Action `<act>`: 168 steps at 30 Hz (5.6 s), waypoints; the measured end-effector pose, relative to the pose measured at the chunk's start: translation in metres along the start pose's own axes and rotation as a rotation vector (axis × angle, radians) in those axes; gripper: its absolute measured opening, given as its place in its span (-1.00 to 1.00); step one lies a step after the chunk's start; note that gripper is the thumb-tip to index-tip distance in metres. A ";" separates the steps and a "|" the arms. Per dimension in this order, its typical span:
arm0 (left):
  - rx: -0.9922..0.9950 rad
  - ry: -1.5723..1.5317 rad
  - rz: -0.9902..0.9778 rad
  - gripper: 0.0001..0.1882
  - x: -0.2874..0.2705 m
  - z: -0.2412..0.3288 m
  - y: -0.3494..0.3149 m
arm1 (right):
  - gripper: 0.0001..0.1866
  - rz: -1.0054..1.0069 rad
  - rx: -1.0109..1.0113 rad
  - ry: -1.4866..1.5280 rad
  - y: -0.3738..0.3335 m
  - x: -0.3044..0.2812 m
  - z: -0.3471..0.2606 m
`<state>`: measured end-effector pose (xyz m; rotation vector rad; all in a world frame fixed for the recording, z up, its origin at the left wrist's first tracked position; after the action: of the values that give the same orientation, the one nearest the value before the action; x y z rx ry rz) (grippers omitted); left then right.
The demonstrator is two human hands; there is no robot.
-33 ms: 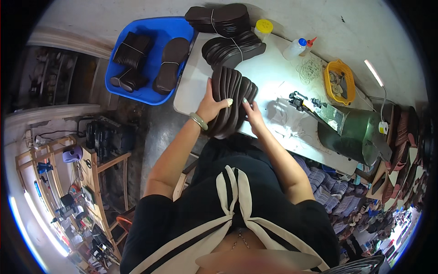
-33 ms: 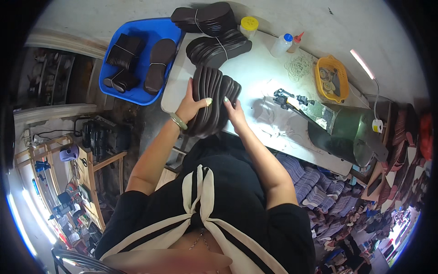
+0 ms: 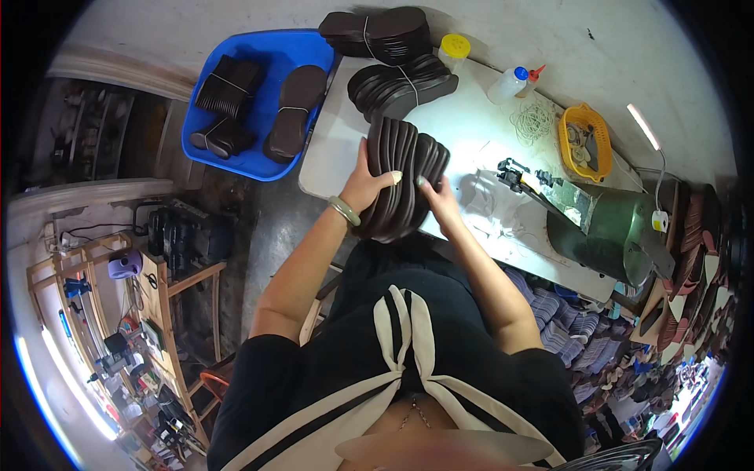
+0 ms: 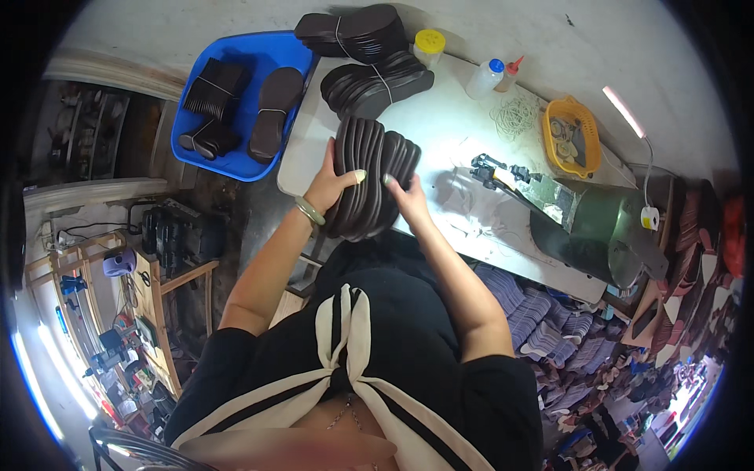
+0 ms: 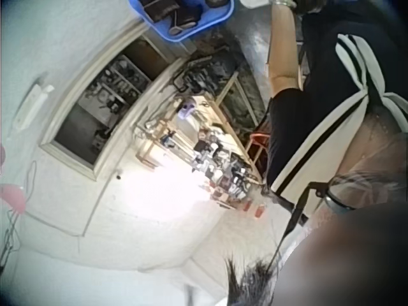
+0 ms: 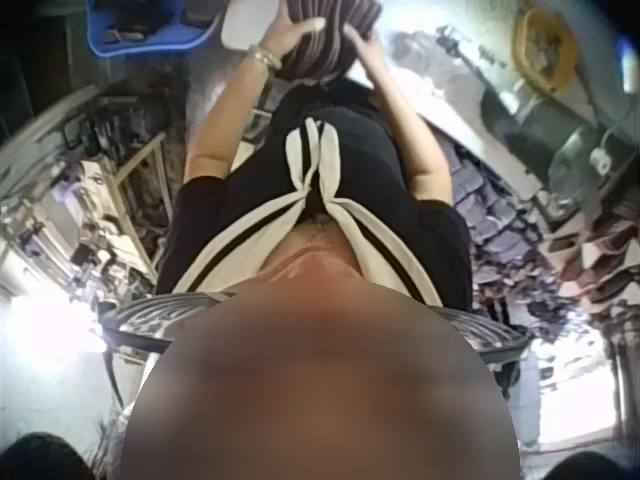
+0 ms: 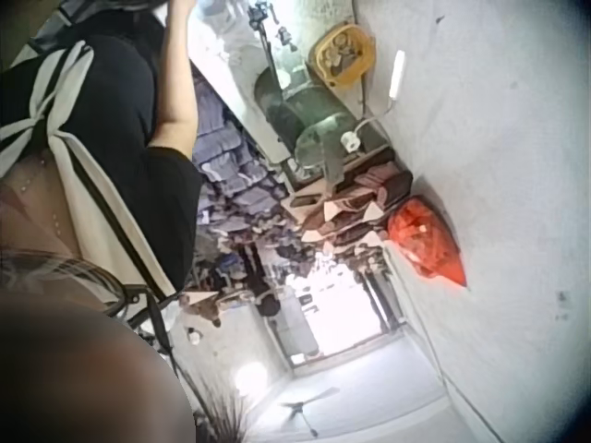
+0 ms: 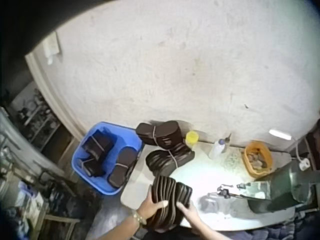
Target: Manually aligning and stacking shoe soles and insoles at a workstation in a factory.
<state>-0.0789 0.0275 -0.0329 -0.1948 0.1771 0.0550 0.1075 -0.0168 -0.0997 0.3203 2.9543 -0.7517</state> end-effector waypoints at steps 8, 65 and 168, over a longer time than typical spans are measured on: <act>-0.287 0.042 -0.132 -0.03 0.003 -0.094 0.036 | -0.02 0.019 -0.174 -0.787 0.024 -0.038 -0.029; -0.296 0.571 -0.084 0.35 0.027 -0.058 0.051 | -0.20 0.324 -0.054 -0.245 0.032 -0.009 0.055; -0.544 -0.599 -0.202 -0.20 -0.408 -0.103 0.087 | -0.13 -0.847 0.152 -0.136 -0.050 0.411 -0.111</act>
<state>-0.5035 0.0768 -0.0749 -0.7246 -0.4625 -0.0420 -0.3072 0.0690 -0.0308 -0.9916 2.8319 -0.9979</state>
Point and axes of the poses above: each hand's wrist, its own y-axis towards the middle knuckle, its own x-axis out of the palm, z = x × y, the point moved 7 cm from there along y, towards the middle knuckle, and after that the axes turned 10 degrees about z, right-handed, at the moved point
